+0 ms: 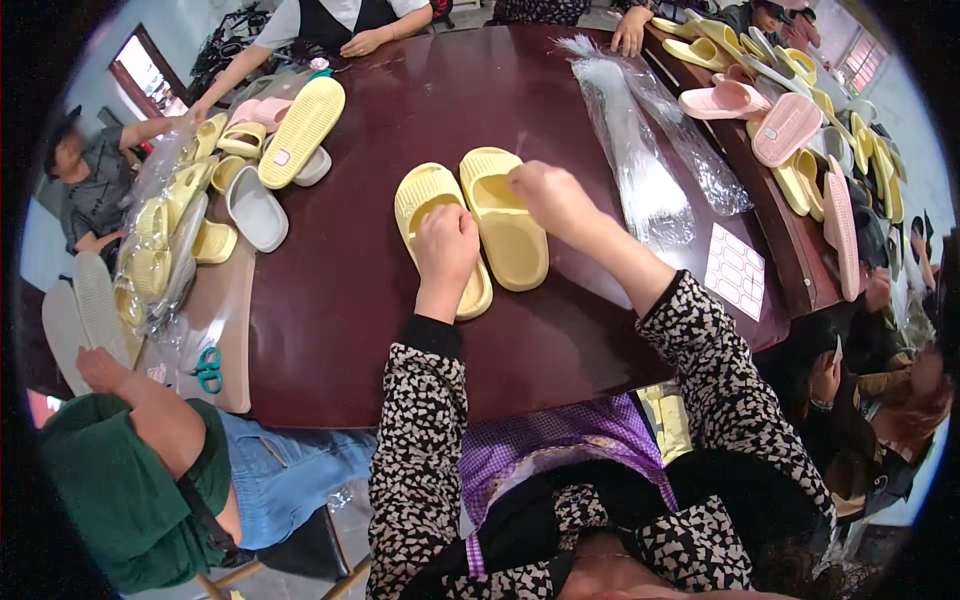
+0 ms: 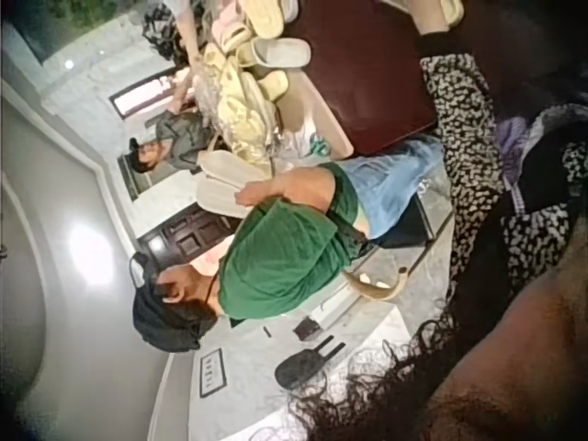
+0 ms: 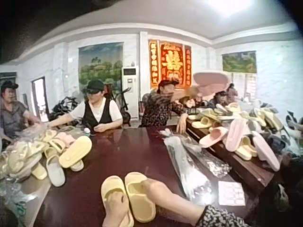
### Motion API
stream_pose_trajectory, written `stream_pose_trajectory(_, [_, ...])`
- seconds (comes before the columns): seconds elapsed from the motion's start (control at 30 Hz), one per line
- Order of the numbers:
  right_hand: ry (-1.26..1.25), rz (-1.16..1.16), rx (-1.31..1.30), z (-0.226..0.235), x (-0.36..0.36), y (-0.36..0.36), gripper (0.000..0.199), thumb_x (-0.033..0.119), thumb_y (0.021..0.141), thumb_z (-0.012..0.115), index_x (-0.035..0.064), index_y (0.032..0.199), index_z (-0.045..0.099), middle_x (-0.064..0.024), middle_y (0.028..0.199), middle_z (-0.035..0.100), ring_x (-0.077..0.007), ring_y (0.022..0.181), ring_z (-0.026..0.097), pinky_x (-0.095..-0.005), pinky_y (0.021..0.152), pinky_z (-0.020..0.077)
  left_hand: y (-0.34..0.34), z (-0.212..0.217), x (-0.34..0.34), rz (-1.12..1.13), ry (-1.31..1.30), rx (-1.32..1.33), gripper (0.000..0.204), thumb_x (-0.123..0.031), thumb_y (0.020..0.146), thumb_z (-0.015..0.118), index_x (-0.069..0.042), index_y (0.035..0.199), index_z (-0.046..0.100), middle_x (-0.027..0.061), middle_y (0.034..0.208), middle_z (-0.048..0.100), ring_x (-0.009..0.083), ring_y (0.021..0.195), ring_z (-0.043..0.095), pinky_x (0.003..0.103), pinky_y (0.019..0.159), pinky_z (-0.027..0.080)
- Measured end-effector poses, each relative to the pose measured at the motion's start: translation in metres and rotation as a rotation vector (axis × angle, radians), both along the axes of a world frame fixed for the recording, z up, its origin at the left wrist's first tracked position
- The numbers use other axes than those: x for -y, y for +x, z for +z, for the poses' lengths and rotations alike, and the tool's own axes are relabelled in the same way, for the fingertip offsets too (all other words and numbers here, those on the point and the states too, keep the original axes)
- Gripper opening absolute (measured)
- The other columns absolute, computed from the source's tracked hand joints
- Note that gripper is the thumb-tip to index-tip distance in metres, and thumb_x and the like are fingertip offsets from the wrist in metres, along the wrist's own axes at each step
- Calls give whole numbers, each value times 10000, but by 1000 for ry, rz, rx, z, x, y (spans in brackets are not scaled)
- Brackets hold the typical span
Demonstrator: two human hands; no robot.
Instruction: The person secures pairs of slippers together by taking plastic fasteners and threading them through each pair of slippers by hand.
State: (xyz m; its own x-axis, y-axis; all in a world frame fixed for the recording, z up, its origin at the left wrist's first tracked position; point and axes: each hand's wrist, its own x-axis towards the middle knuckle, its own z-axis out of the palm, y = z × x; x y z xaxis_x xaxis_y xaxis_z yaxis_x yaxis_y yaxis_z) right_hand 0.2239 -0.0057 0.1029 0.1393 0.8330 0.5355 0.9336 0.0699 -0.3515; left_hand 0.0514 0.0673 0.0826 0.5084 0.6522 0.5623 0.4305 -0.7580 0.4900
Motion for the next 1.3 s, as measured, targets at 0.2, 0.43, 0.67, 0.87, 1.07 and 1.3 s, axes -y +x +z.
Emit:
stream_pose_trajectory(0.2, [53,-192,-298,2,-35,47,215,202,821,575,1,816,651,-212,775,626,-346,748,630,-384,666,490,-1,3,-2,-40,0,-5,98,-85,783,549,-29,704,556,125,738,576,313,743,556,427,673,452])
stream_pose_trajectory(0.43, [-562,-389,-372,-9,-90,58,314,301,764,613,26,903,677,-212,909,636,-354,848,621,-401,765,488,-6,6,-5,-69,-12,-23,88,-88,799,549,-26,737,554,120,766,575,310,746,559,422,671,454])
stream_pose_trajectory(0.67, [-170,-192,-413,-25,-108,54,269,256,736,660,-8,790,669,-166,691,634,-218,649,627,-332,651,493,-7,10,-3,-144,-68,-22,105,-82,834,518,12,792,540,143,811,574,314,757,573,405,677,461])
stream_pose_trajectory(0.87, [-212,231,-759,6,-139,7,197,174,748,622,14,854,662,-109,731,649,-234,675,616,-342,662,491,-8,12,-8,-172,-51,-18,84,-65,829,501,14,818,531,159,835,570,336,778,565,415,690,458])
stream_pose_trajectory(1.07, [-562,343,-320,31,-146,-19,194,169,797,563,10,885,632,-58,797,629,-160,779,581,-312,718,460,-11,19,-10,-206,-179,-24,76,-48,826,477,8,854,519,194,854,565,360,815,556,430,713,452])
stream_pose_trajectory(1.3, [-703,406,-585,37,-143,-37,191,186,826,539,27,889,625,-40,832,613,-148,806,536,-293,768,431,-13,24,-9,-187,-151,-54,75,-62,797,493,-3,842,505,199,826,578,376,763,573,445,674,469])
